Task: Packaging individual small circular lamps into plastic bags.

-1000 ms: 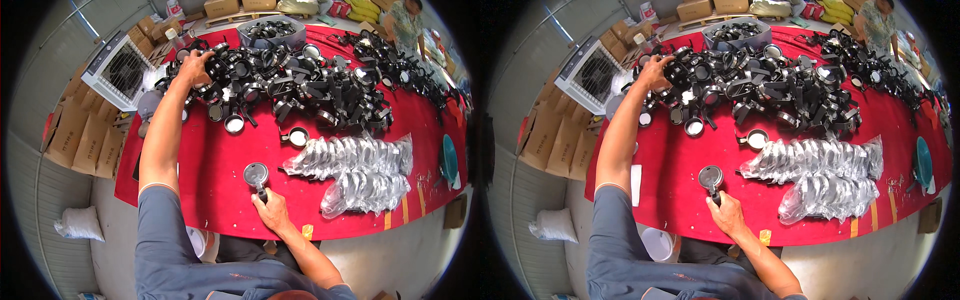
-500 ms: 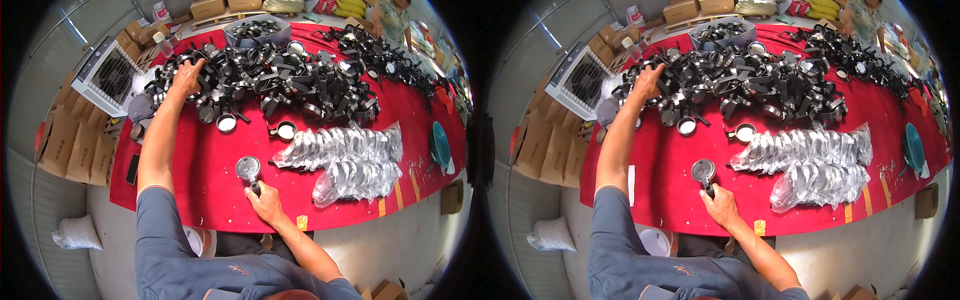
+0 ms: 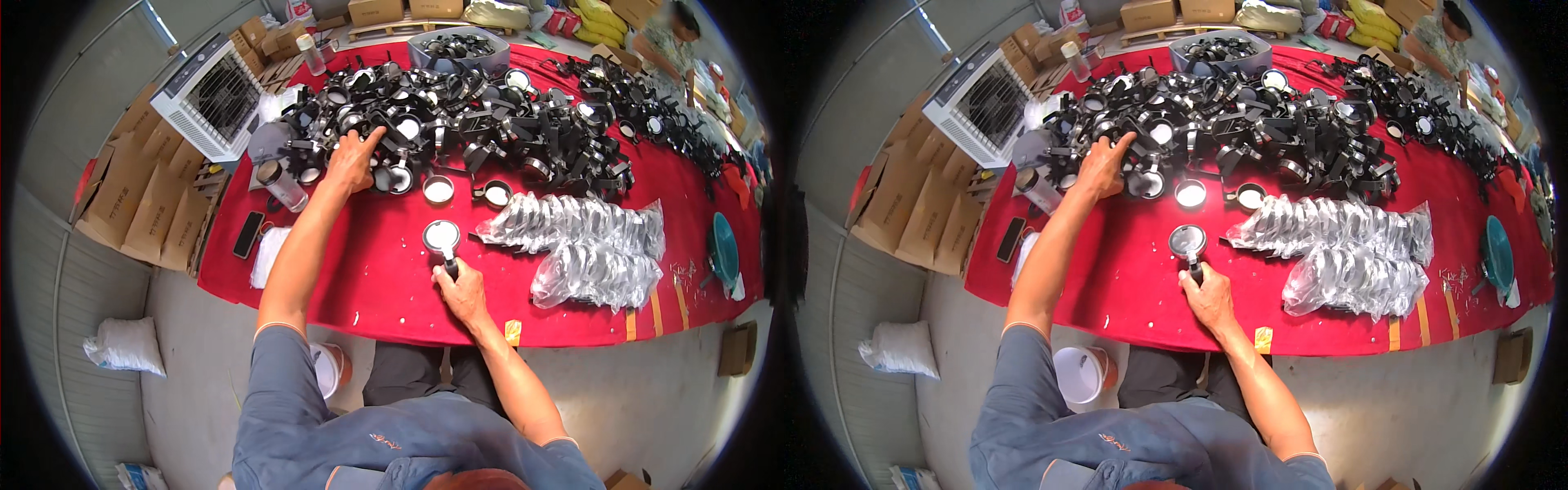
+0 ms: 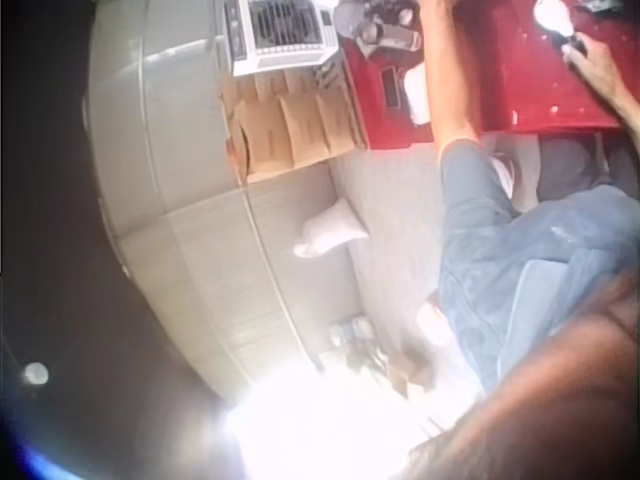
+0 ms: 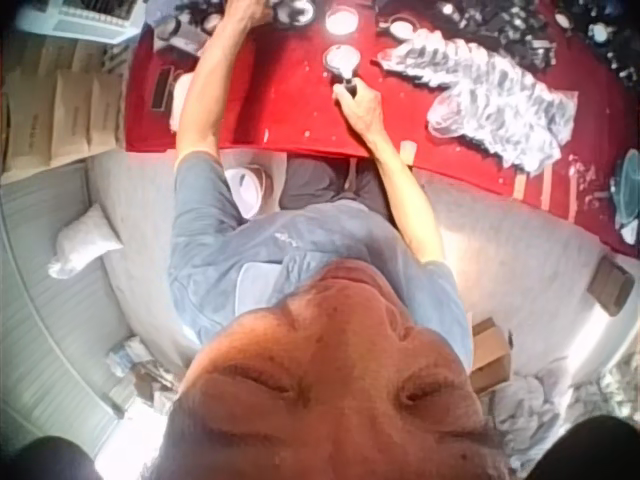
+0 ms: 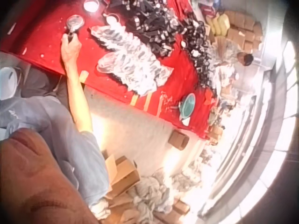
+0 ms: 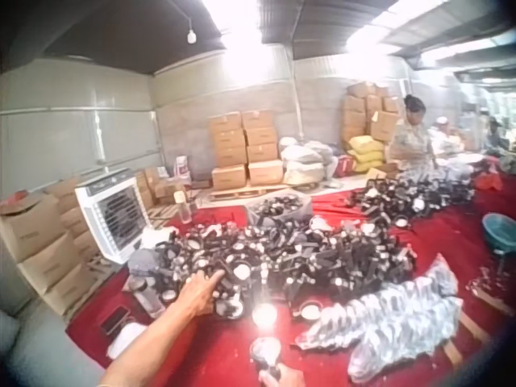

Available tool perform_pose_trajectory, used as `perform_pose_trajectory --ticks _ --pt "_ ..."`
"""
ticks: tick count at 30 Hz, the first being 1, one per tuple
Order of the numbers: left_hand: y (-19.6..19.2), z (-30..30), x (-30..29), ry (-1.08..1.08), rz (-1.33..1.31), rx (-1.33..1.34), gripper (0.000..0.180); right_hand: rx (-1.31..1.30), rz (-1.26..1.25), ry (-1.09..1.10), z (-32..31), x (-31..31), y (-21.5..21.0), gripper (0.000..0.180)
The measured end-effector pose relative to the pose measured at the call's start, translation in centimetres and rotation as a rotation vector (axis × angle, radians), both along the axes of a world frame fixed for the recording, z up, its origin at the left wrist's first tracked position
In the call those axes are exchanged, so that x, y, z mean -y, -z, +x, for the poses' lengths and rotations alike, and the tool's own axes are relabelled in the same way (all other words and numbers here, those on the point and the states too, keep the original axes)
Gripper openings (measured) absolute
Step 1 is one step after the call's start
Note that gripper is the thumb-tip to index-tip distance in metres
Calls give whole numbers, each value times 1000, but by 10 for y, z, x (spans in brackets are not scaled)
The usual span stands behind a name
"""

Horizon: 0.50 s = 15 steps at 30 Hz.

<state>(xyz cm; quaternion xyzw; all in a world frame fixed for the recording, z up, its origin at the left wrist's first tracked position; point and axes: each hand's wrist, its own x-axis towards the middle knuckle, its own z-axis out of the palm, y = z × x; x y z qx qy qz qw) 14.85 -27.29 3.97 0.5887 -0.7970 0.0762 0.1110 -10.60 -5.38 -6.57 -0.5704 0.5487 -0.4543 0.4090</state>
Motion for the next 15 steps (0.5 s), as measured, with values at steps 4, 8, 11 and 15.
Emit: perform_pose_trajectory --ticks 4,8,11,15 --pt "9 -4 -35 -30 -62 -71 96 -3 48 -3 -1 -4 0 25" --pt "7 -1 -67 16 -7 -201 98 -32 -31 11 -1 -6 0 24" --pt "5 18 -84 82 53 -305 102 -50 -8 -15 -4 -8 1 27" --pt "18 53 -83 51 -3 -585 86 30 -51 -107 -7 -20 5 30"
